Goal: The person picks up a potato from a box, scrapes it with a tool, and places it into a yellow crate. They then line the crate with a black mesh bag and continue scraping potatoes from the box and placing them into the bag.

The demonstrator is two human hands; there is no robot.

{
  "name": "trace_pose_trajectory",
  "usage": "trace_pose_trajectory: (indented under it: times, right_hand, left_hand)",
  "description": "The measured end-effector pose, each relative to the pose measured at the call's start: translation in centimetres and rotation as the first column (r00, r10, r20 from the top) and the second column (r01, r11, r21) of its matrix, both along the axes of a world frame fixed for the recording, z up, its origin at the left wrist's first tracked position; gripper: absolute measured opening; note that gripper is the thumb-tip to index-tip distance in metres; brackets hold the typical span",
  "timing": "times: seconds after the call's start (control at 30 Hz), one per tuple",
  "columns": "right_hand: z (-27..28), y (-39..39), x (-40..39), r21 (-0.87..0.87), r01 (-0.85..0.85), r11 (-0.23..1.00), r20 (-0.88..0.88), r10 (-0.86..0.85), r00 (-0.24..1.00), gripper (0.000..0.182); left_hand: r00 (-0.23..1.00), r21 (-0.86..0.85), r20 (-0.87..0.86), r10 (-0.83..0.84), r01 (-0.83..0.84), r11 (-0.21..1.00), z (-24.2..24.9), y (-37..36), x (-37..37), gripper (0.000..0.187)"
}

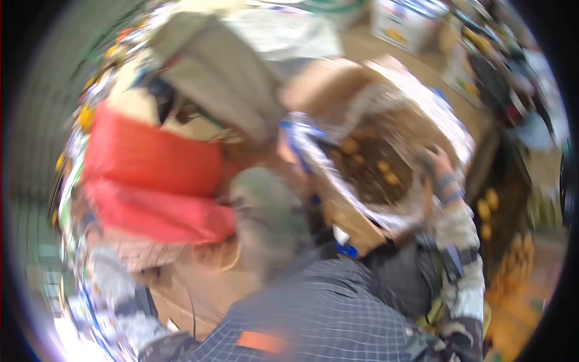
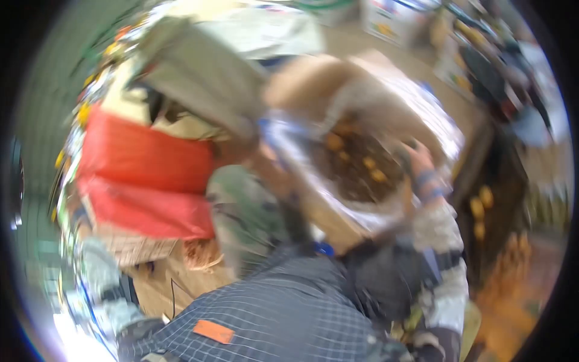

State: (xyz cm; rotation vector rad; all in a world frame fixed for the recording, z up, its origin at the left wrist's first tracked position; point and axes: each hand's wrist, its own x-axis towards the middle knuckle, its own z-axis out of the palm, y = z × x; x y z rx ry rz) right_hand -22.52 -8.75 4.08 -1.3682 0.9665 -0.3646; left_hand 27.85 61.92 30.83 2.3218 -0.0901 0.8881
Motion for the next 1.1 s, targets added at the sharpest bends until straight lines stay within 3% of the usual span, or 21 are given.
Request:
trace_pose_trajectory:
  times: [0.03, 0.07, 0.1, 0.13, 0.2, 0.23, 0.27, 0.3, 0.33, 0.37, 0.4, 0.5, 0.53, 0.57, 0.63, 0.67, 0.73, 0.77, 0.87, 0.93, 1.1]
  right_hand:
    - [0.0, 0.0, -0.2, 0.037, 0.027, 0.999, 0.017, -0.027, 0.999, 0.036]
    - [0.0, 0.0, -0.6, 0.074, 0.053, 0.996, 0.032, -0.056, 0.998, 0.035]
    - [-1.1, -0.3, -0.4, -0.165, 0.053, 0.985, -0.083, -0.068, 0.994, 0.033]
    - [0.9, 0.7, -0.5, -0.083, 0.075, 0.994, -0.003, -0.075, 0.997, 0.031]
    - [4.1, 1.6, -0.5, -0.015, 0.100, 0.995, 0.110, -0.098, 0.989, 0.032]
    - [4.5, 1.7, -0.5, -0.026, 0.116, 0.993, 0.143, -0.111, 0.983, 0.035]
    - [4.7, 1.8, -0.5, -0.033, 0.131, 0.991, 0.179, -0.123, 0.976, 0.038]
    - [5.0, 1.9, -0.7, -0.076, 0.138, 0.988, 0.167, -0.123, 0.978, 0.038]
    - [5.2, 1.9, -1.1, -0.118, 0.144, 0.983, 0.153, -0.125, 0.980, 0.039]
    - [5.3, 1.7, -1.3, -0.160, 0.149, 0.976, 0.136, -0.128, 0.983, 0.040]
    - [5.3, 1.6, -1.7, -0.254, 0.177, 0.951, 0.068, -0.165, 0.984, 0.039]
    - [3.7, 1.2, -3.1, -0.578, 0.220, 0.786, -0.026, -0.287, 0.958, 0.036]
    - [3.8, 1.2, -3.6, -0.533, 0.229, 0.815, -0.006, -0.274, 0.962, 0.034]
    - [4.6, 1.2, -4.0, -0.485, 0.233, 0.843, 0.016, -0.258, 0.966, 0.032]
    - [6.3, 0.9, -4.7, -0.317, 0.243, 0.917, 0.126, -0.213, 0.969, 0.024]
    - [6.7, 0.6, -4.9, -0.333, 0.234, 0.913, 0.114, -0.207, 0.972, 0.024]
    - [6.7, 0.1, -5.1, -0.361, 0.218, 0.907, 0.086, -0.200, 0.976, 0.022]
    - [6.4, -0.2, -5.3, -0.307, 0.217, 0.927, 0.101, -0.194, 0.976, 0.025]
    - [4.3, -0.1, -5.8, -0.415, 0.270, 0.869, 0.089, -0.257, 0.962, 0.032]
    - [5.3, -0.9, -5.8, -0.336, 0.221, 0.915, 0.121, -0.191, 0.974, 0.038]
    - [4.0, -1.1, -5.8, -0.356, 0.258, 0.898, 0.068, -0.250, 0.966, 0.047]
  left_hand:
    - [0.973, 0.181, 0.233, 0.007, -0.051, 0.982, 0.6, -6.5, -3.2, 0.031]
    - [0.904, 0.302, 0.233, -0.358, 0.283, 0.910, 1.2, -12.1, -6.8, 0.043]
    - [0.869, 0.342, 0.158, -0.469, 0.397, 0.852, 0.0, -15.5, -7.0, 0.039]
    - [0.825, 0.377, 0.092, -0.558, 0.489, 0.786, -1.0, -18.2, -7.7, 0.035]
    - [0.602, 0.185, -0.138, -0.787, 0.796, 0.576, -5.0, -29.6, -13.4, 0.033]
    - [0.362, -0.062, -0.255, -0.896, 0.919, 0.389, -7.2, -35.1, -16.8, 0.033]
    - [0.370, 0.145, -0.328, -0.869, 0.929, 0.341, -9.3, -39.4, -19.1, 0.034]
    - [0.278, 0.193, -0.453, -0.847, 0.958, 0.211, -12.9, -43.3, -19.6, 0.035]
    - [0.098, 0.050, -0.595, -0.797, 0.995, 0.086, -14.6, -47.8, -23.5, 0.038]
    - [0.049, 0.113, -0.692, -0.720, 0.993, -0.041, -18.5, -51.1, -24.8, 0.036]
    - [-0.145, -0.038, -0.769, -0.623, 0.983, -0.181, -24.1, -53.9, -25.7, 0.040]
    - [-0.080, 0.088, -0.958, -0.275, 0.833, -0.547, -33.2, -60.7, -31.8, 0.054]
    - [-0.050, 0.058, -0.986, -0.158, 0.790, -0.611, -36.6, -62.3, -33.4, 0.054]
    - [-0.041, -0.005, -0.998, -0.040, 0.762, -0.648, -39.6, -63.6, -35.0, 0.053]
    - [-0.013, -0.030, -0.999, 0.029, 0.677, -0.735, -44.3, -64.7, -37.2, 0.050]
    - [0.003, -0.048, -0.998, 0.063, 0.629, -0.776, -46.3, -64.9, -38.0, 0.049]
    - [-0.009, -0.070, -0.997, 0.076, 0.511, -0.857, -47.6, -64.2, -40.0, 0.047]
    - [-0.025, -0.103, -0.994, 0.104, 0.483, -0.870, -48.1, -64.3, -40.4, 0.047]
    - [-0.066, -0.227, -0.973, 0.221, 0.449, -0.864, -48.7, -64.1, -40.4, 0.048]
    - [-0.054, -0.243, -0.969, 0.242, 0.388, -0.889, -48.8, -63.9, -40.1, 0.049]
    - [-0.326, -0.270, -0.940, 0.104, 0.522, -0.809, -49.8, -62.2, -39.2, 0.049]
